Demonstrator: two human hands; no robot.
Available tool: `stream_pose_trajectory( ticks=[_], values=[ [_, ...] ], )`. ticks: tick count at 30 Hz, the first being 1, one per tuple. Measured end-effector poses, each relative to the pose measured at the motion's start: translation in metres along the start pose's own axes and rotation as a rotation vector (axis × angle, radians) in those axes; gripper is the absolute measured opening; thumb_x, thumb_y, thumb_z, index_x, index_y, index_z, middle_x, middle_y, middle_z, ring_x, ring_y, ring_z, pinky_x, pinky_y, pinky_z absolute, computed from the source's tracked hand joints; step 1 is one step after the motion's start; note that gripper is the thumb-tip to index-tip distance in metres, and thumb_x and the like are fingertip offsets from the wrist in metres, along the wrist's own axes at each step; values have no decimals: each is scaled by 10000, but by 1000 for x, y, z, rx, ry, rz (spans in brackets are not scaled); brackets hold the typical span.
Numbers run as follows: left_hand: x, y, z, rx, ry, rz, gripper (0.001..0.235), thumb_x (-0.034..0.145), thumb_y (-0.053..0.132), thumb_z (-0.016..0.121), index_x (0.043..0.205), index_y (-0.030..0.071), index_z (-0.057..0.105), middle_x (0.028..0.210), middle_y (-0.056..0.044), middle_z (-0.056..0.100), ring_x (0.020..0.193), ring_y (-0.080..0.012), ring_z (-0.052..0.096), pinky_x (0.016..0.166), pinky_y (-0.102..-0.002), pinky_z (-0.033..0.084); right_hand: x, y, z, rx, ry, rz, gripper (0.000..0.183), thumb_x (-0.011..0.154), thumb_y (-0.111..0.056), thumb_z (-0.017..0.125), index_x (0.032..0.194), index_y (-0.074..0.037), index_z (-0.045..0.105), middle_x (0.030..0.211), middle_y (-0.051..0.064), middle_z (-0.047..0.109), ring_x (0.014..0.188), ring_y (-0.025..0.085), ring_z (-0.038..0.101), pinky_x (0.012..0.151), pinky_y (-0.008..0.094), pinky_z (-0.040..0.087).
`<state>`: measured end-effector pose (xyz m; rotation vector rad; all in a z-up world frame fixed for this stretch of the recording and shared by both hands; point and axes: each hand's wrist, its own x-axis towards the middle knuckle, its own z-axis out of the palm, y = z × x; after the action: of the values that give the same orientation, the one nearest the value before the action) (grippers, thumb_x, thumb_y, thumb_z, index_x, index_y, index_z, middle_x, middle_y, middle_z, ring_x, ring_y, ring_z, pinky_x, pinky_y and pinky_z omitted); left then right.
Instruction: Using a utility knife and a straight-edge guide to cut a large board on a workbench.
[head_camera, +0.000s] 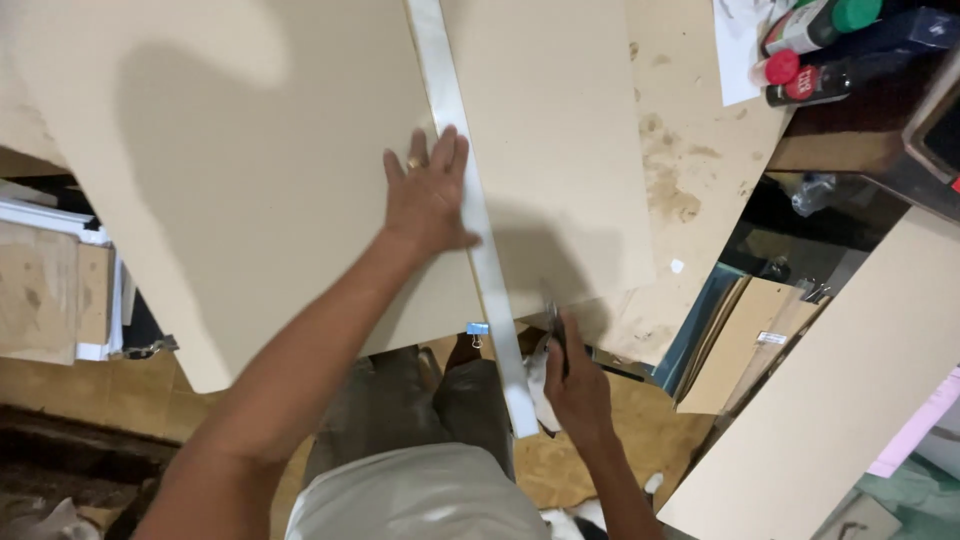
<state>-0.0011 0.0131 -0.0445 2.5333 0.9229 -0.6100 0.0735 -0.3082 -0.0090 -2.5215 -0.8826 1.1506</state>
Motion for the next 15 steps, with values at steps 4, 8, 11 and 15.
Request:
stream_pose_trajectory(
  ticks=[4,8,11,15],
  values=[
    [48,-52,-15,-119,150,63,1283,651,646,862,1591,48,225,1671,-133,219,1493,-495,180,1087,-739,271,48,-28,-10,66,125,-70,572,1080,-348,390,1624,-187,319,783,94,684,570,264,637,494,390,458],
    [85,-90,-90,-182,112,-33,1313,682,605,926,1577,43,148,1681,-68,126,1511,-434,111,1131,-636,281,118,-56,-8,37,258,-213,563,1069,-335,436,1606,-180,371,1098,134,762,744,372,713,609,437,528],
    [115,-118,-124,-229,86,-87,1437,628,587,972,1618,51,79,1719,-52,57,1540,-442,43,1159,-700,215,175,-109,-20,-23,359,-411,493,1095,-270,440,1578,-185,396,840,81,702,552,291,598,473,408,461],
    [136,-135,-162,-182,25,-131,1517,543,622,976,1630,125,41,1725,13,25,1537,-410,90,1125,-683,290,245,-188,-41,23,365,-460,502,1074,-251,412,1569,-180,372,1491,101,610,1077,414,699,804,495,561]
  ],
)
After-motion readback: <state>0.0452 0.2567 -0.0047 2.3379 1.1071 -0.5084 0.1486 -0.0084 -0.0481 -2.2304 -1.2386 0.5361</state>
